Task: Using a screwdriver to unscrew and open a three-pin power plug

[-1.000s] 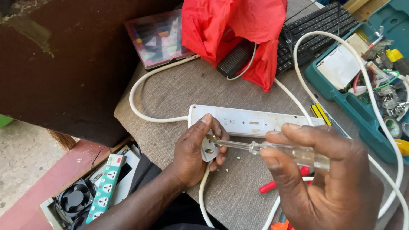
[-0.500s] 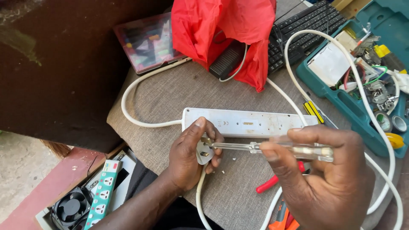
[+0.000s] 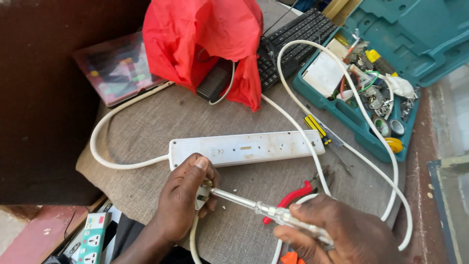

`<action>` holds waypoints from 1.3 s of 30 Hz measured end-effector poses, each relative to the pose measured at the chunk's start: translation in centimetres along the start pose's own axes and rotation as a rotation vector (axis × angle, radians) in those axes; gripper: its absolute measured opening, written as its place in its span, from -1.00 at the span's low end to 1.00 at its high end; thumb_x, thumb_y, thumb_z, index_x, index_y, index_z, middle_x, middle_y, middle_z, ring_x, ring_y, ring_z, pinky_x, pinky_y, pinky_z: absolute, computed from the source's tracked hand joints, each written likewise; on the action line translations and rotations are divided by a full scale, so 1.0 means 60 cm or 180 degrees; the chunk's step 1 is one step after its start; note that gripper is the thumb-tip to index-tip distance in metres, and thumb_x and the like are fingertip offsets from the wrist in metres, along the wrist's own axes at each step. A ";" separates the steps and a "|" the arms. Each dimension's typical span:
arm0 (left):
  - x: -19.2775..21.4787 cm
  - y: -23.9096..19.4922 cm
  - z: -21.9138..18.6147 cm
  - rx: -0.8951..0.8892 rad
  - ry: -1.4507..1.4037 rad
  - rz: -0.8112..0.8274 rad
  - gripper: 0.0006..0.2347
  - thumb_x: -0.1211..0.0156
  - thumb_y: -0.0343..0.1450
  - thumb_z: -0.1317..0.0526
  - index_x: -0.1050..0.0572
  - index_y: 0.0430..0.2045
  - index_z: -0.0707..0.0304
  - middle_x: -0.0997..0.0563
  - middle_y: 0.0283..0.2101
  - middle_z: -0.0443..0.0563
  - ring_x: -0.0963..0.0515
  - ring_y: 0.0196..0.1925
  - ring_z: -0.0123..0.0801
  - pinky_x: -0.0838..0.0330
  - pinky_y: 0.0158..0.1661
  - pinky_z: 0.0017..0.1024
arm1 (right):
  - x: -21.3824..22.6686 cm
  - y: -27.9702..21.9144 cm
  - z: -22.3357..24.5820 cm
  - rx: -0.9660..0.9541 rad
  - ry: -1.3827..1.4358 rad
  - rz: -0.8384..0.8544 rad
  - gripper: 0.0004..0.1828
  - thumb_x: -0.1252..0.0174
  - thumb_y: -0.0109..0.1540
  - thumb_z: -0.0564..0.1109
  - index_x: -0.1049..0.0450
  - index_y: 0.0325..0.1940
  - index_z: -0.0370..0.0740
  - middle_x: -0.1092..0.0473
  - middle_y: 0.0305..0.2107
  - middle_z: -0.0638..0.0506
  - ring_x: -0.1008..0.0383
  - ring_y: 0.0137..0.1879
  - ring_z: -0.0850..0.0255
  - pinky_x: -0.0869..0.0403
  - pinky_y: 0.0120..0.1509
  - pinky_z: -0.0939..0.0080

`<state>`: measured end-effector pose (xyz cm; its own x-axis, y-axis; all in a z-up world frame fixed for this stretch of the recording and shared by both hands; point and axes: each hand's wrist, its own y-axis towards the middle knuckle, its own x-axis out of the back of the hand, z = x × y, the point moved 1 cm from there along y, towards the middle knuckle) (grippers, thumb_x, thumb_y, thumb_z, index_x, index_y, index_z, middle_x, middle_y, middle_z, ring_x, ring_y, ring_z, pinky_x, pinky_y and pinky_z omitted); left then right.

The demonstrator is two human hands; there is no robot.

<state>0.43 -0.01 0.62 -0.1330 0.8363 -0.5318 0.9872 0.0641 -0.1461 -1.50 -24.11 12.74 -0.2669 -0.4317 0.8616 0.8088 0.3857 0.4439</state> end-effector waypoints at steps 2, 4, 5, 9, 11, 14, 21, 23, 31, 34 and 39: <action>0.008 -0.006 -0.011 0.0223 0.0609 -0.0074 -0.69 0.02 0.60 0.10 -0.37 -0.53 0.27 -0.42 -0.56 0.08 -0.47 -0.69 -0.28 -0.17 -0.76 -0.43 | -0.013 -0.028 0.014 0.0189 -0.0007 -0.0191 -0.52 -0.57 0.03 -0.01 -0.56 -0.03 0.11 -0.68 -0.42 0.35 -0.77 -0.31 0.52 -0.52 -0.27 0.53; 0.022 -0.012 -0.025 0.0332 0.0807 -0.0043 -0.69 -0.02 0.59 0.11 -0.42 -0.52 0.30 -0.45 -0.56 0.11 -0.47 -0.68 -0.26 -0.21 -0.72 -0.40 | -0.025 -0.015 0.022 0.0593 0.0003 -0.0294 -0.66 -0.49 0.11 0.02 -0.56 -0.07 0.15 -0.60 -0.48 0.34 -0.58 -0.44 0.44 -0.44 -0.35 0.45; 0.030 -0.018 -0.030 0.0459 0.0988 -0.0045 -0.70 -0.07 0.58 0.11 -0.46 -0.51 0.33 -0.48 -0.56 0.14 -0.46 -0.67 -0.24 -0.24 -0.68 -0.37 | -0.030 -0.011 0.027 0.1008 0.0021 -0.0352 -0.79 -0.41 0.20 0.04 -0.57 -0.12 0.19 -0.51 -0.54 0.34 -0.39 -0.57 0.37 -0.36 -0.44 0.38; 0.054 -0.029 -0.025 0.0545 0.0673 0.0040 -0.73 -0.01 0.60 0.18 -0.42 -0.48 0.34 -0.47 -0.45 0.19 -0.46 -0.67 -0.18 -0.19 -0.73 -0.38 | -0.045 -0.013 -0.016 0.1550 0.0482 0.0163 -0.56 -0.48 0.27 -0.08 -0.51 0.20 -0.05 -0.62 -0.19 0.17 -0.56 -0.27 0.29 -0.62 -0.10 0.34; 0.056 -0.032 -0.031 0.0419 0.0854 -0.0221 -0.75 -0.09 0.57 0.17 -0.44 -0.49 0.33 -0.51 -0.47 0.16 -0.44 -0.62 -0.17 -0.21 -0.67 -0.34 | -0.077 -0.019 -0.031 0.1936 0.0106 -0.0152 -0.59 -0.37 0.35 -0.06 -0.46 0.26 -0.06 -0.57 -0.26 0.18 -0.50 -0.33 0.29 -0.49 -0.19 0.28; 0.049 -0.044 -0.044 0.0741 0.1092 -0.0338 -0.72 -0.12 0.58 0.16 -0.45 -0.52 0.33 -0.40 -0.61 0.15 -0.34 -0.60 -0.24 -0.16 -0.53 -0.32 | -0.087 -0.032 -0.033 0.2235 -0.0195 -0.0296 -0.66 -0.28 0.39 0.02 -0.50 0.20 -0.07 -0.57 -0.25 0.27 -0.51 -0.31 0.42 -0.42 -0.23 0.26; 0.057 -0.058 -0.056 0.0115 0.1598 -0.0091 -0.68 -0.12 0.55 0.11 -0.49 -0.61 0.29 -0.46 -0.66 0.06 -0.39 -0.62 -0.34 -0.30 -0.49 -0.34 | -0.122 -0.094 -0.026 0.0807 0.0611 -0.0058 -0.70 -0.39 0.29 0.06 -0.62 0.10 0.12 -0.36 -0.58 0.21 -0.35 -0.49 0.31 -0.45 -0.34 0.41; 0.052 -0.063 -0.062 0.0056 0.2182 0.0165 -0.68 -0.11 0.53 0.06 -0.46 -0.62 0.19 -0.49 -0.64 -0.09 -0.40 -0.57 -0.44 -0.27 -0.45 -0.37 | -0.107 -0.104 -0.047 -0.2169 0.2557 0.1960 -0.54 -0.30 0.23 0.16 -0.89 0.05 -0.03 -0.68 -0.50 0.20 -0.42 -0.49 0.47 -0.36 -0.39 0.40; 0.065 -0.059 -0.050 -0.0187 0.1569 -0.0050 -0.69 -0.15 0.51 0.10 -0.50 -0.64 0.27 -0.43 -0.71 -0.01 -0.31 -0.68 -0.39 -0.15 -0.60 -0.38 | -0.117 -0.064 -0.007 -0.0293 0.1454 0.0881 -0.64 -0.49 0.25 0.00 -0.64 0.13 0.10 -0.42 -0.57 0.21 -0.41 -0.48 0.37 -0.44 -0.28 0.38; 0.065 -0.060 -0.059 -0.0271 0.1360 -0.0085 -0.70 -0.14 0.51 0.11 -0.48 -0.62 0.28 -0.42 -0.67 0.00 -0.30 -0.68 -0.39 -0.14 -0.62 -0.39 | -0.140 -0.069 0.016 0.1199 0.0314 -0.0694 -0.75 -0.32 0.36 0.06 -0.57 0.09 0.05 -0.41 -0.54 0.23 -0.33 -0.52 0.31 -0.32 -0.42 0.28; 0.085 -0.057 -0.077 0.0021 0.2489 0.0351 -0.71 -0.17 0.47 0.05 -0.60 -0.61 0.19 -0.59 -0.70 -0.07 -0.50 -0.67 -0.44 -0.37 -0.55 -0.43 | -0.143 -0.099 0.023 0.0501 0.0378 -0.0890 -0.82 -0.22 0.29 0.02 -0.65 -0.04 0.18 -0.08 -0.67 0.16 -0.06 -0.60 0.28 -0.18 -0.48 0.24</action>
<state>-3.19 6.55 2.28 0.0687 0.9780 0.1968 0.9902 -0.0428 -0.1329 -4.74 -21.56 3.04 -0.3967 -0.6269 0.6706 0.6196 0.3561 0.6995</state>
